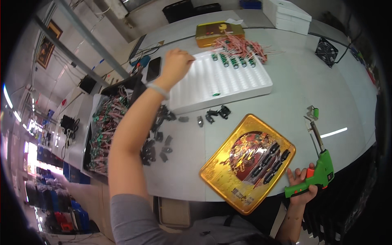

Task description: Using a soldering iron to attach wires to small printed circuit boards on a factory workbench.

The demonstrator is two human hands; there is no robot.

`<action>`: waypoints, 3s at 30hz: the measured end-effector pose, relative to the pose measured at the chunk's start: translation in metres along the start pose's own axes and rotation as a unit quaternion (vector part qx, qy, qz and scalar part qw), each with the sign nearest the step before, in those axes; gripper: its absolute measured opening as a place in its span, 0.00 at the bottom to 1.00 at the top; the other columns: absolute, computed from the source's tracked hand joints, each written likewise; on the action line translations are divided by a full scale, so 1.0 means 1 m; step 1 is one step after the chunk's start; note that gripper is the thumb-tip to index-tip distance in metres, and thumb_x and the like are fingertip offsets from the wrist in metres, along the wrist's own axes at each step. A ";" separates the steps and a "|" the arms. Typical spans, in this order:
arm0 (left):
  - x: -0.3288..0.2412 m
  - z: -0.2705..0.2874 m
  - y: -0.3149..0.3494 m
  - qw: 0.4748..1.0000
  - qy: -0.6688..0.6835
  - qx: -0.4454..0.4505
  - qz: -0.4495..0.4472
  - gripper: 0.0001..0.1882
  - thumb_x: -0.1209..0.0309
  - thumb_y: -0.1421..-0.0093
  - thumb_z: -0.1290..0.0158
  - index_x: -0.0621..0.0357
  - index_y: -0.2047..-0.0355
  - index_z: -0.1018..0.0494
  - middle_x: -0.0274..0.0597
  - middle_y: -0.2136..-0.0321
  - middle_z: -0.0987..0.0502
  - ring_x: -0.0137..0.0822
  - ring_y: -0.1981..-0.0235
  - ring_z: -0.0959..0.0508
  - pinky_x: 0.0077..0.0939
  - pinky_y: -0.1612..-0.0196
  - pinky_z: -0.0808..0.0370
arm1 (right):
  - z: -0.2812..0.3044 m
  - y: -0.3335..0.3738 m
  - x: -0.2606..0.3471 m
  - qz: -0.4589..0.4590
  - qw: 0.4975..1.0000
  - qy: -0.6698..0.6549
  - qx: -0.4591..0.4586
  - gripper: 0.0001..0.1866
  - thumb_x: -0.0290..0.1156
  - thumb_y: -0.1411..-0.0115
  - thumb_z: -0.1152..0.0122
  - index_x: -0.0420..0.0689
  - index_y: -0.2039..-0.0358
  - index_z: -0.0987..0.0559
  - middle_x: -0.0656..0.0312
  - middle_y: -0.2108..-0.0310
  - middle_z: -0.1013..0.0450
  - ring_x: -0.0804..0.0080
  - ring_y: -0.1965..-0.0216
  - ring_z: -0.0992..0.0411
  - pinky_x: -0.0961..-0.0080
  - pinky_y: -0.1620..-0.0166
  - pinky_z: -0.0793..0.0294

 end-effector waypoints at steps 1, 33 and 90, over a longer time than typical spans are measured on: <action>-0.009 -0.026 -0.021 1.000 0.000 -0.003 0.016 0.04 0.71 0.54 0.47 0.53 0.77 0.23 0.37 0.76 0.24 0.37 0.68 0.29 0.33 0.60 0.37 | 0.001 0.000 0.000 -0.005 1.000 0.000 -0.021 0.33 0.31 0.57 0.46 0.46 0.48 0.44 0.59 0.73 0.38 0.64 0.59 0.39 0.49 0.43 0.49; 0.037 -0.140 -0.055 0.862 0.368 -0.052 0.346 0.07 0.74 0.47 0.51 0.57 0.67 0.27 0.39 0.71 0.24 0.33 0.68 0.24 0.22 0.67 0.29 | 0.005 0.000 0.001 -0.017 0.998 -0.013 -0.060 0.32 0.33 0.58 0.45 0.47 0.50 0.44 0.61 0.75 0.38 0.68 0.64 0.39 0.50 0.45 0.45; 0.015 0.055 -0.056 0.784 0.509 -0.242 0.259 0.12 0.66 0.39 0.59 0.62 0.69 0.32 0.37 0.78 0.26 0.17 0.86 0.40 0.11 0.83 0.44 | 0.007 0.003 0.002 0.010 0.998 -0.061 -0.012 0.32 0.32 0.58 0.48 0.43 0.50 0.44 0.56 0.73 0.35 0.63 0.58 0.37 0.49 0.43 0.49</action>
Point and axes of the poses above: each hand's wrist, its own y-axis away from the middle knuckle, its own z-axis out of the back of the hand, x = y × z, the point moved 4 cm from there along -y, towards the middle knuckle
